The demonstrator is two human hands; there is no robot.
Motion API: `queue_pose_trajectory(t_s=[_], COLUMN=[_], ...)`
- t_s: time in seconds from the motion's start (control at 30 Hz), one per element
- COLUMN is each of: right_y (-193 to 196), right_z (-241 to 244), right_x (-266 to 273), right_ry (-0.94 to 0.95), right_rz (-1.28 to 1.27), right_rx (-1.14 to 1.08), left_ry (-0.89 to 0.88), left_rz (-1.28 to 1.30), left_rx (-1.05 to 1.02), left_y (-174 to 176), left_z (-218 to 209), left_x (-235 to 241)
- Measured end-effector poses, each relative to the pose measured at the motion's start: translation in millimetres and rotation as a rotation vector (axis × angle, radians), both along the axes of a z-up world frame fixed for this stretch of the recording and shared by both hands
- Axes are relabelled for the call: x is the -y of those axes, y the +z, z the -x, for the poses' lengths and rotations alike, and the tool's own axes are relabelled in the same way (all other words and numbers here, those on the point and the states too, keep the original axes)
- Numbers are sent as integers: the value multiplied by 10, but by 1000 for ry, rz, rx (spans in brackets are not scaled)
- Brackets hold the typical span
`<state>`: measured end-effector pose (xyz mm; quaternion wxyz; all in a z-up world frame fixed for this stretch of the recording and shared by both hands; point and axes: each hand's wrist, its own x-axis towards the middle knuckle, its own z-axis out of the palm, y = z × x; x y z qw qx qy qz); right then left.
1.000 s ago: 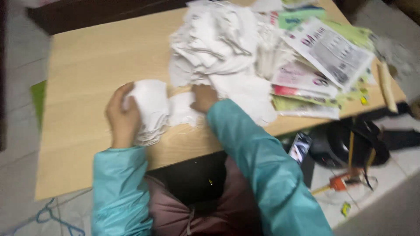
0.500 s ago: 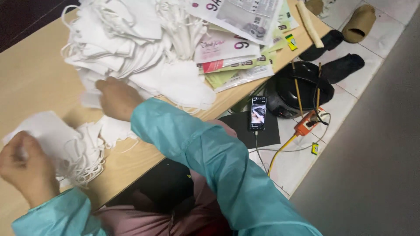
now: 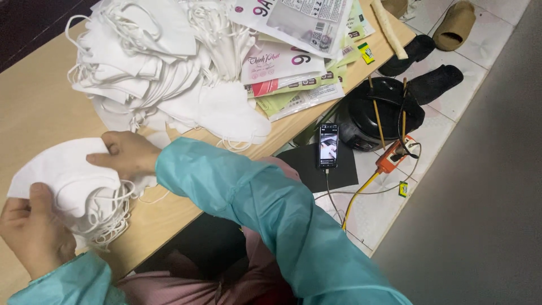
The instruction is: Sorting and stacking white face masks from a large pile on a wooden table
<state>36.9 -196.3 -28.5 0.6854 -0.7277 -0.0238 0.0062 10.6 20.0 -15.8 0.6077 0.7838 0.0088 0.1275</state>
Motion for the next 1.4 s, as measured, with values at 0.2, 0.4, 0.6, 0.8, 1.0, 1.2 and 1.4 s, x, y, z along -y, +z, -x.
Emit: queue_pose_trajectory(t_s=[0.2, 0.4, 0.6, 0.8, 1.0, 1.2, 1.4], right_y=[-146, -354, -116, 28, -359, -717, -559], right_z=[-53, -206, -58, 19, -148, -370, -369], right_x=[443, 463, 461, 370, 316, 301, 291], right_ry=[49, 113, 152, 265, 96, 128, 275], right_rz=[961, 1205, 1035, 1120, 978, 931, 1033], right_rx=[33, -187, -281, -288, -269, -149, -225], left_ry=[74, -49, 173, 70, 122, 75, 92], left_rz=[238, 176, -112, -376, -630, -935, -915], left_rx=[-121, -107, -389, -104, -203, -28, 177], left_y=[318, 335, 582, -385, -228, -748, -737], left_z=[134, 138, 259, -283, -222, -483, -430], left_x=[116, 140, 262, -392, -238, -619, -617])
